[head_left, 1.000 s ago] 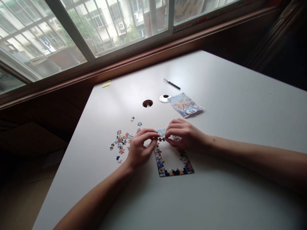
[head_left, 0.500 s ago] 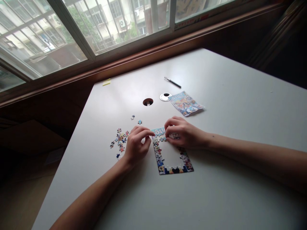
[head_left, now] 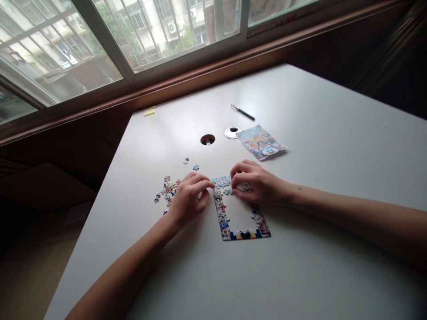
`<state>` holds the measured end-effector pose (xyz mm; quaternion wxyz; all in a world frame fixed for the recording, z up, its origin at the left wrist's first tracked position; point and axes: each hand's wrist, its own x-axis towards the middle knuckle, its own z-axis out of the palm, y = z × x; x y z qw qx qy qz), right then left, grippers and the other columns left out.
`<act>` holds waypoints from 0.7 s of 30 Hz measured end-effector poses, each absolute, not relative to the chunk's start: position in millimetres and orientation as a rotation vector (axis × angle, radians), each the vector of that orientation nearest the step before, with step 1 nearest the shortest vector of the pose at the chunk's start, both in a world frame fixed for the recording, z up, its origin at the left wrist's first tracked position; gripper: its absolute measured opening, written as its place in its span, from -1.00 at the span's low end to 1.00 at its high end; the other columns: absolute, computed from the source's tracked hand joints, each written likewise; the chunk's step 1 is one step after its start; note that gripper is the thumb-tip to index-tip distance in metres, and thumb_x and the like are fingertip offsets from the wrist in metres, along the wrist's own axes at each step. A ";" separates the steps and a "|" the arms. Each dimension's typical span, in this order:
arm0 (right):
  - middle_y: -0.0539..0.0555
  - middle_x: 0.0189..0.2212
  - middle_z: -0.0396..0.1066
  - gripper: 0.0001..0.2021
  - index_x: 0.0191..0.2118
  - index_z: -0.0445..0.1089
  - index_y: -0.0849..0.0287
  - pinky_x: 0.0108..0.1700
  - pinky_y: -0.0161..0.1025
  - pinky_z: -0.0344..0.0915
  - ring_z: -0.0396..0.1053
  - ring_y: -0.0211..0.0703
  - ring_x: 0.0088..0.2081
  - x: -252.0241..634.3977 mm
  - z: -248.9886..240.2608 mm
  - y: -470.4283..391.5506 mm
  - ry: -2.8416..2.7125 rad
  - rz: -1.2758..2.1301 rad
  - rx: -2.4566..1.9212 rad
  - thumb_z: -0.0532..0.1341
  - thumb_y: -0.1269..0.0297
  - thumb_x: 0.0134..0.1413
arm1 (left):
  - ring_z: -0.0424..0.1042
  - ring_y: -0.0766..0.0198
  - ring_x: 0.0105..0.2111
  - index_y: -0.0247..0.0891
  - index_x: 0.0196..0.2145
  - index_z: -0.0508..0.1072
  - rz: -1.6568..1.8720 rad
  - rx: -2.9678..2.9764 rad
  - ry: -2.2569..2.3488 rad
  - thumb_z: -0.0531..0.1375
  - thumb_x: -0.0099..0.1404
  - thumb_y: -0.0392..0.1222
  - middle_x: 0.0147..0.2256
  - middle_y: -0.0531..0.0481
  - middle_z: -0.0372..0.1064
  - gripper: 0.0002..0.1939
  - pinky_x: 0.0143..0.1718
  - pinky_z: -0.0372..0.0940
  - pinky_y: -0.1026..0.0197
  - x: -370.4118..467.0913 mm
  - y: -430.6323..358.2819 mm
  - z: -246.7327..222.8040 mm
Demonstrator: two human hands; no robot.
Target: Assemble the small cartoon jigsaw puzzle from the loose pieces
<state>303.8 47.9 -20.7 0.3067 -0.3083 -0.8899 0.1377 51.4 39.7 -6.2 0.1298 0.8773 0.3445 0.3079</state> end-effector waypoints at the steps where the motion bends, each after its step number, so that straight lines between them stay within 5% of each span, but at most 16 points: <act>1: 0.09 -0.25 0.41 -0.96 -0.36 0.43 0.11 -0.06 -0.09 0.26 0.31 -0.10 -0.20 303.8 -20.5 47.9 -2.352 0.360 -0.818 0.26 0.40 0.07 | 0.40 0.15 -0.17 -0.20 -0.24 0.52 0.871 2.565 0.963 0.11 0.24 -0.49 -0.24 -0.05 0.49 -0.72 -0.13 0.37 0.05 51.3 40.1 -7.9; 21: 0.09 -0.28 0.42 -0.93 -0.35 0.48 0.13 -0.14 -0.13 0.27 0.31 -0.12 -0.24 301.2 -23.8 48.9 -2.316 0.292 -0.853 0.26 0.32 0.15 | 0.42 0.16 -0.14 -0.24 -0.24 0.51 0.777 2.623 0.841 0.14 0.24 -0.49 -0.19 -0.06 0.50 -0.76 -0.05 0.38 0.02 57.7 38.7 -9.5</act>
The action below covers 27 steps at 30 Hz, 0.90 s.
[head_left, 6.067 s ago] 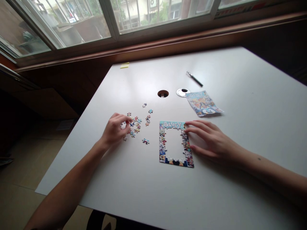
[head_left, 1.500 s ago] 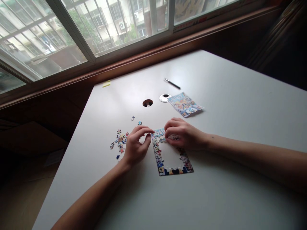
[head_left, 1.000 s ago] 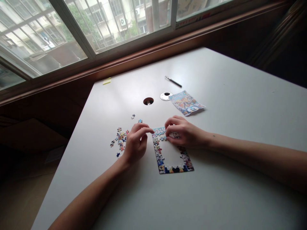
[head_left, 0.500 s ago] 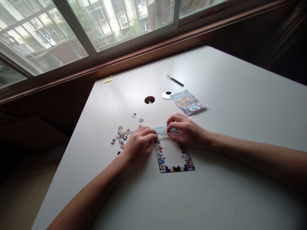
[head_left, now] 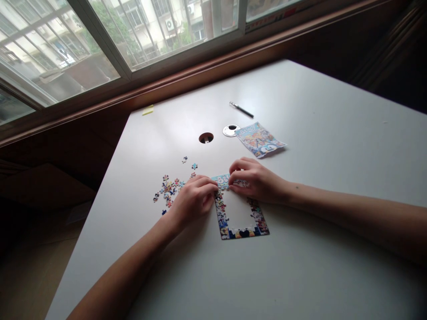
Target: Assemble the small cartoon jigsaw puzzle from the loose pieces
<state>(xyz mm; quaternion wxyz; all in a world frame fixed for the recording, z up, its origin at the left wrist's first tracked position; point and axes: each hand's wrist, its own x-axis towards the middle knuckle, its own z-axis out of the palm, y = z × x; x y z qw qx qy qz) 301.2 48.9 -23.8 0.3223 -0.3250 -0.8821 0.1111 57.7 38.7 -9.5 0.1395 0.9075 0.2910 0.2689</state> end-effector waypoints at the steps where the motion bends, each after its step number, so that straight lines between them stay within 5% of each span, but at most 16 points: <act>1: 0.09 -0.28 0.42 -0.93 -0.35 0.48 0.13 -0.14 -0.13 0.27 0.31 -0.13 -0.24 301.2 -23.8 48.8 -2.317 0.288 -0.853 0.25 0.32 0.15 | 0.42 0.16 -0.13 -0.25 -0.22 0.50 0.763 2.637 0.840 0.13 0.24 -0.50 -0.19 -0.06 0.50 -0.75 -0.05 0.39 0.03 57.3 38.7 -9.4; 7: 0.10 -0.27 0.42 -0.95 -0.29 0.48 0.14 -0.11 -0.12 0.27 0.33 -0.12 -0.24 301.8 -24.8 49.3 -2.325 0.289 -0.865 0.26 0.34 0.13 | 0.39 0.16 -0.10 -0.17 -0.05 0.49 0.686 2.745 0.810 0.13 0.20 -0.53 -0.14 -0.07 0.46 -0.57 -0.07 0.40 0.03 55.4 37.6 -9.2; 27: 0.08 -0.29 0.44 -0.85 -0.30 0.49 0.13 -0.15 -0.15 0.29 0.33 -0.12 -0.24 305.5 -25.3 51.6 -2.270 0.329 -0.849 0.24 0.50 0.05 | 0.39 0.14 -0.13 -0.23 -0.11 0.43 0.697 2.567 0.958 0.07 0.18 -0.56 -0.21 -0.06 0.46 -0.61 -0.07 0.37 0.04 56.2 36.5 -6.0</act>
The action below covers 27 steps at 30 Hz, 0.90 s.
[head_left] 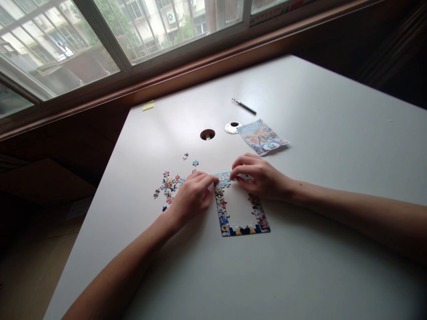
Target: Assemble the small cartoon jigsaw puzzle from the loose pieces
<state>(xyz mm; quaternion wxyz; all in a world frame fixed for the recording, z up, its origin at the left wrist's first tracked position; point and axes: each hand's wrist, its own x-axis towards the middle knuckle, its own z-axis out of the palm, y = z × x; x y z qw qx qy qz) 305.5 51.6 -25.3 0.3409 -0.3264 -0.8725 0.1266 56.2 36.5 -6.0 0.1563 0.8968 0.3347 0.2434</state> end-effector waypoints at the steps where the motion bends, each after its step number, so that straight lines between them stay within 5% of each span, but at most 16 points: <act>1: 0.08 -0.29 0.44 -0.86 -0.30 0.49 0.13 -0.15 -0.15 0.29 0.33 -0.12 -0.24 305.7 -25.5 51.7 -2.267 0.333 -0.858 0.24 0.50 0.05 | 0.39 0.14 -0.14 -0.23 -0.11 0.43 0.700 2.574 0.946 0.07 0.18 -0.56 -0.21 -0.06 0.47 -0.61 -0.07 0.36 0.04 56.2 36.6 -6.3; 11: 0.07 -0.28 0.47 -0.88 -0.31 0.50 0.12 -0.13 -0.15 0.31 0.33 -0.11 -0.21 305.0 -25.4 51.7 -2.284 0.346 -0.869 0.23 0.45 0.09 | 0.39 0.18 -0.14 -0.22 -0.14 0.48 0.702 2.672 0.918 0.10 0.27 -0.48 -0.19 -0.04 0.49 -0.71 -0.05 0.32 0.05 58.1 35.8 -6.3; 18: 0.07 -0.26 0.52 -0.85 -0.31 0.49 0.12 -0.05 -0.10 0.29 0.36 -0.09 -0.18 299.8 -21.7 50.5 -2.324 0.328 -0.839 0.20 0.48 0.10 | 0.34 0.17 -0.23 -0.22 -0.34 0.51 0.569 2.855 1.147 0.17 0.37 -0.16 -0.31 -0.05 0.43 -0.84 -0.12 0.27 0.06 75.4 34.4 -1.9; 27: 0.08 -0.24 0.51 -0.82 -0.27 0.49 0.11 -0.05 -0.08 0.29 0.34 -0.07 -0.16 299.1 -21.3 48.8 -2.344 0.310 -0.840 0.19 0.49 0.10 | 0.34 0.18 -0.28 -0.24 -0.30 0.49 0.556 2.889 1.219 0.17 0.38 -0.18 -0.35 -0.05 0.41 -0.86 -0.18 0.25 0.08 82.1 31.1 0.3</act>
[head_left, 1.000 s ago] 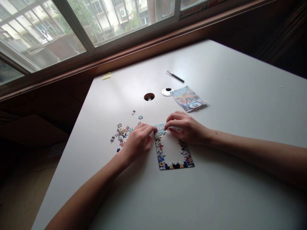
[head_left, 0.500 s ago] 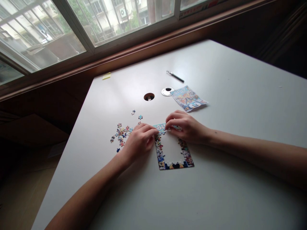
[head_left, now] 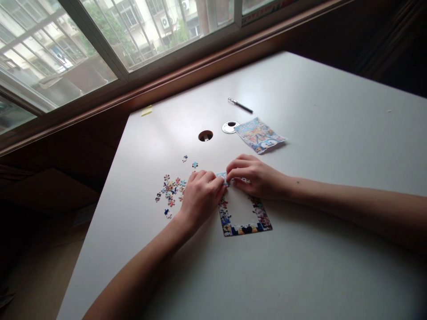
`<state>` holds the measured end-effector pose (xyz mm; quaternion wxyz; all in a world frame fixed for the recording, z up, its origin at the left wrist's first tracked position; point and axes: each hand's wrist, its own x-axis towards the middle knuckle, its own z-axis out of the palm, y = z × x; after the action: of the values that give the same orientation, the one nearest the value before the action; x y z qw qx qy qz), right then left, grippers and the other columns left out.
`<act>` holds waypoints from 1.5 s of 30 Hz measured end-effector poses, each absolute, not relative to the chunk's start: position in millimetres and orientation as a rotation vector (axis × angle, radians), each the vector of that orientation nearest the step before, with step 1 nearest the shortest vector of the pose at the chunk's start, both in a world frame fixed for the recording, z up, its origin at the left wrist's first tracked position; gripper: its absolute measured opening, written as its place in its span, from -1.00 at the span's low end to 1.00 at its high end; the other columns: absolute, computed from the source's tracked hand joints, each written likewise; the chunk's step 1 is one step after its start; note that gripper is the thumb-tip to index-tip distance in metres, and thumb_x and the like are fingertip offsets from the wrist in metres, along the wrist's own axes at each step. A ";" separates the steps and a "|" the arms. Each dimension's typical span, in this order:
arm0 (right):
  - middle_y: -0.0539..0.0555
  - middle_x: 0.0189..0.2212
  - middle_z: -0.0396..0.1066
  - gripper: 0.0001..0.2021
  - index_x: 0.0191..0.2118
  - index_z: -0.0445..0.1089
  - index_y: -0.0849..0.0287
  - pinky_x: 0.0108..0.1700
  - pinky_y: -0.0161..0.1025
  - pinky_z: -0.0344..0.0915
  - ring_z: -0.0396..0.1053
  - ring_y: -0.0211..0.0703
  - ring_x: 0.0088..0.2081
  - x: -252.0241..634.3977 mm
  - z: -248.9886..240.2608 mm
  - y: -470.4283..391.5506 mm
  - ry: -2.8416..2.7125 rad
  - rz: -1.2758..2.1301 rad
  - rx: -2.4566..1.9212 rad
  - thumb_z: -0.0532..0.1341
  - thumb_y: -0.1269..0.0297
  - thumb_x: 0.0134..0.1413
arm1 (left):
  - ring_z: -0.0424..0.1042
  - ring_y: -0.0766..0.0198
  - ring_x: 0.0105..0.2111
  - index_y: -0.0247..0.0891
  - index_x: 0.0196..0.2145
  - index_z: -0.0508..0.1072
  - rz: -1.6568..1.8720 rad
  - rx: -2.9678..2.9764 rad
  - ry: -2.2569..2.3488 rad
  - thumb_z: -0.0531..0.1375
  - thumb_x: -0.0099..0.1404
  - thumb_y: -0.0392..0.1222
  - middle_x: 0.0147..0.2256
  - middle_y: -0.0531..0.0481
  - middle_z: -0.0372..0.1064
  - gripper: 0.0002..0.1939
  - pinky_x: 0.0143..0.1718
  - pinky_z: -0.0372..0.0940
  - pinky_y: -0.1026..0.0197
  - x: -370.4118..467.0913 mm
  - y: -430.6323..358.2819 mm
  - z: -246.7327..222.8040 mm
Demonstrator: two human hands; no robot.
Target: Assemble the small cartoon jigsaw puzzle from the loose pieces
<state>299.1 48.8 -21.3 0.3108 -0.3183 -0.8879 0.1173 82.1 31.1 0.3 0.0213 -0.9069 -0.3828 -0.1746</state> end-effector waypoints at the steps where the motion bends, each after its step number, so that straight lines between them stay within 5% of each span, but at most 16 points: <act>1: 0.08 -0.24 0.51 -0.82 -0.27 0.49 0.11 -0.04 -0.08 0.28 0.34 -0.07 -0.16 299.0 -21.5 48.9 -2.342 0.312 -0.837 0.19 0.49 0.09 | 0.34 0.18 -0.29 -0.24 -0.29 0.50 -0.546 -2.812 -1.174 0.17 0.39 -0.18 -0.35 -0.05 0.41 -0.85 -0.17 0.25 0.08 82.0 30.7 0.1; 24: 0.11 -0.21 0.48 -0.84 -0.25 0.46 0.13 -0.02 -0.07 0.26 0.32 -0.05 -0.11 298.7 -22.4 48.0 -2.372 0.285 -0.850 0.19 0.49 0.08 | 0.30 0.20 -0.29 -0.25 -0.30 0.47 -0.560 -2.816 -1.090 0.06 0.45 -0.20 -0.36 -0.06 0.37 -0.77 -0.18 0.24 0.12 79.4 33.1 -4.8; 32: 0.09 -0.21 0.48 -0.92 -0.24 0.47 0.09 -0.03 -0.07 0.24 0.31 -0.05 -0.13 300.6 -22.2 48.2 -2.399 0.284 -0.846 0.24 0.29 0.17 | 0.30 0.22 -0.31 -0.24 -0.33 0.48 -0.589 -2.835 -1.081 0.08 0.45 -0.19 -0.36 -0.04 0.38 -0.76 -0.19 0.22 0.13 75.7 35.6 -8.4; 45: 0.09 -0.24 0.51 -0.88 -0.25 0.51 0.10 -0.10 -0.13 0.28 0.37 -0.11 -0.19 303.3 -24.0 50.8 -2.333 0.309 -0.825 0.22 0.27 0.23 | 0.45 0.24 -0.27 -0.21 -0.19 0.52 -0.855 -3.142 -1.289 0.10 0.42 -0.25 -0.29 -0.02 0.53 -0.82 -0.18 0.32 0.14 64.9 48.0 7.2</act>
<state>303.3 50.8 -24.0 0.3182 -0.3137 -0.8869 0.1173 64.9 48.0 7.2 -0.1792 -0.8826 -0.3622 -0.2402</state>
